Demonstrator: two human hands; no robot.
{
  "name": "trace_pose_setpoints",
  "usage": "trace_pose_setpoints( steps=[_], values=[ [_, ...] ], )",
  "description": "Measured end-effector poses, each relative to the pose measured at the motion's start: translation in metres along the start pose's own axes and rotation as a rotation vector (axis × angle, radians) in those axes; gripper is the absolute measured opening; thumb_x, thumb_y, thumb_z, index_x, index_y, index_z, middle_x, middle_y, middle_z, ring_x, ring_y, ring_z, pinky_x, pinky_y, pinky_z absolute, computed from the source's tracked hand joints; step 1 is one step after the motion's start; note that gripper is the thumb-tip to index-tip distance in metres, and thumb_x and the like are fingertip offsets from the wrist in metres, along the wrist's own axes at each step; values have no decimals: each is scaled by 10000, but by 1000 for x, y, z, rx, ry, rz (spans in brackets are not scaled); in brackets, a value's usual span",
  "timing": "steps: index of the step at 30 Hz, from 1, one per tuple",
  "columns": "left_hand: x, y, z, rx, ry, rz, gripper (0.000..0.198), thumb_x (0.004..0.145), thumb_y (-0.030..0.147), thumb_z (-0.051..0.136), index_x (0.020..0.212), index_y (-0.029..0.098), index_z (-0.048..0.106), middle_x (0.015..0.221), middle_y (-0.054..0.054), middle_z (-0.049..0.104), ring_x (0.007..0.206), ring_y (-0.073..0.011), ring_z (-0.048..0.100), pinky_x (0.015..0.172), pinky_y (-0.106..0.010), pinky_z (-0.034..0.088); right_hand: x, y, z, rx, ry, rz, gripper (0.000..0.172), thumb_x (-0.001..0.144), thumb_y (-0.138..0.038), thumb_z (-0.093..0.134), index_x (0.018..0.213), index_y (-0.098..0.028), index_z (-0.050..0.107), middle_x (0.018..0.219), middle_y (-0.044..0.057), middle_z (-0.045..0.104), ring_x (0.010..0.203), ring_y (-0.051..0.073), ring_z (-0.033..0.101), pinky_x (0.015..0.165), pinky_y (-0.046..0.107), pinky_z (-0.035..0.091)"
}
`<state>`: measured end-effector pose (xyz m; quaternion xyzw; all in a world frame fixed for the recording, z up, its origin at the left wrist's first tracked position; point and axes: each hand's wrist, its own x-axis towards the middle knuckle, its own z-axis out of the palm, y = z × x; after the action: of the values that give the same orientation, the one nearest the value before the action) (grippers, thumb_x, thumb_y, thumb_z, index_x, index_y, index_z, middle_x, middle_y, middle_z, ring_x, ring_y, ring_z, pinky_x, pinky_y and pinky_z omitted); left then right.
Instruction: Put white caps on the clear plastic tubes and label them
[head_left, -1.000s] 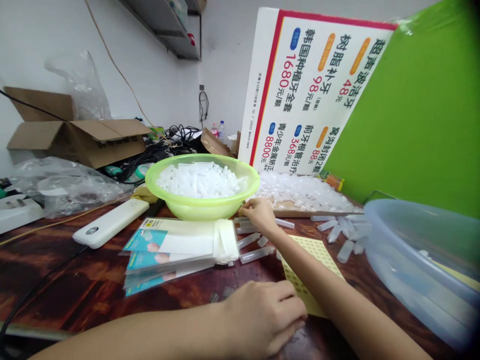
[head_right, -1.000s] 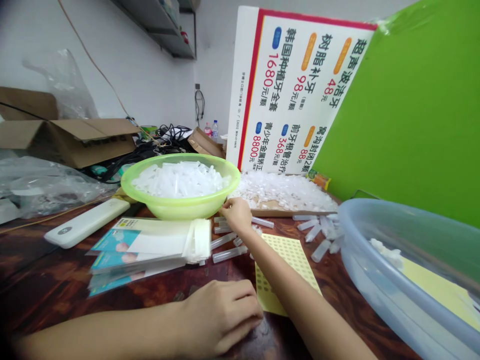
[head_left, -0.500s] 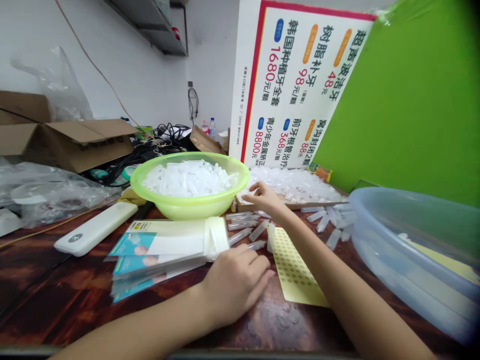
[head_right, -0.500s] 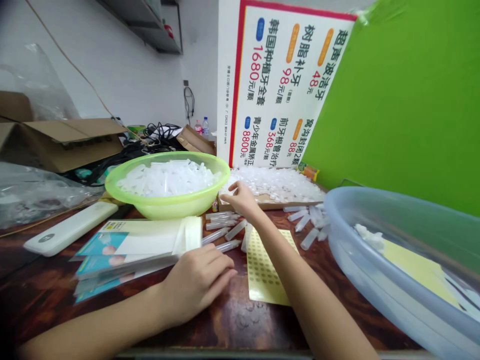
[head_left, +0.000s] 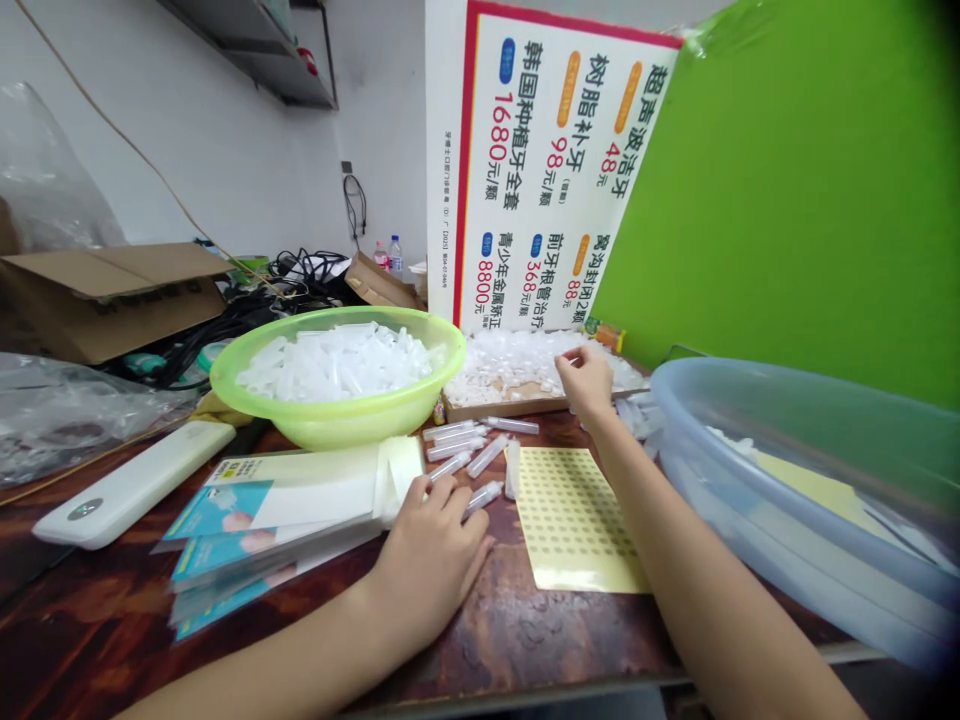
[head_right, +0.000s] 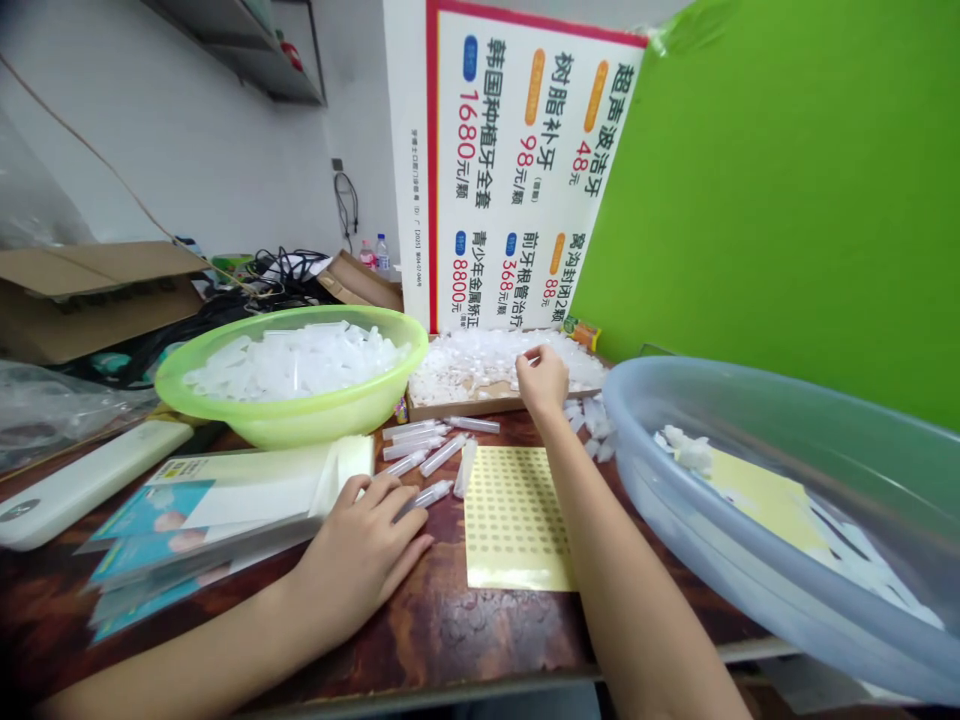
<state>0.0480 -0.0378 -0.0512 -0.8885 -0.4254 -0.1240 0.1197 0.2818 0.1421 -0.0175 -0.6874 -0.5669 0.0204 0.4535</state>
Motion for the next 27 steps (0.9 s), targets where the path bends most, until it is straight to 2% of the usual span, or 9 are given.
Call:
trace_pose_setpoints(
  steps=[3, 6, 9, 13, 16, 19, 27],
  values=[
    [1, 1, -1, -18, -20, -9, 195, 917, 300, 481, 900, 170, 625, 1015, -96, 655, 1007, -286, 542, 844, -449, 385, -16, -23, 9, 12, -230, -203, 215, 806, -292, 520, 900, -156, 657, 717, 30, 612, 655, 167, 537, 628, 268, 387],
    [1, 0, -3, -23, -45, -17, 210, 923, 315, 466, 926, 169, 616, 1023, -101, 645, 1016, -290, 530, 843, -446, 385, -38, -56, 29, 12, -463, -427, 261, 753, -329, 644, 989, -223, 672, 757, -9, 632, 696, 141, 565, 657, 232, 399],
    [0, -1, -5, -38, -73, -16, 222, 931, 321, 449, 924, 170, 611, 1001, -94, 643, 998, -282, 529, 837, -439, 389, -54, -79, 50, -47, -559, -520, 341, 676, -292, 728, 1004, -213, 678, 916, 34, 644, 803, 174, 587, 688, 248, 399],
    [-1, 0, -5, -53, -65, 3, 227, 929, 334, 451, 916, 165, 601, 998, -97, 637, 999, -281, 523, 844, -438, 387, -64, -82, 67, -130, -558, -519, 381, 683, -337, 736, 1031, -197, 665, 1068, 86, 607, 896, 230, 596, 686, 272, 397],
    [-1, 1, -5, -52, -55, 19, 221, 924, 335, 459, 907, 162, 595, 993, -99, 635, 993, -279, 523, 840, -431, 389, -70, -78, 71, -169, -520, -516, 306, 743, -394, 690, 987, -213, 659, 1059, 71, 601, 897, 227, 602, 689, 276, 395],
    [-2, 1, -4, -58, -38, 20, 218, 922, 338, 465, 902, 163, 593, 976, -93, 638, 986, -275, 526, 848, -424, 387, -76, -76, 73, -199, -477, -528, 246, 780, -355, 662, 981, -214, 641, 1051, 64, 600, 900, 224, 600, 688, 279, 389],
    [-2, -1, -2, -58, -9, 18, 189, 909, 332, 492, 894, 168, 586, 946, -84, 637, 970, -270, 529, 855, -418, 385, -83, -76, 76, -220, -419, -530, 225, 788, -317, 649, 982, -216, 598, 1060, 59, 601, 890, 213, 598, 671, 275, 373]
  ],
)
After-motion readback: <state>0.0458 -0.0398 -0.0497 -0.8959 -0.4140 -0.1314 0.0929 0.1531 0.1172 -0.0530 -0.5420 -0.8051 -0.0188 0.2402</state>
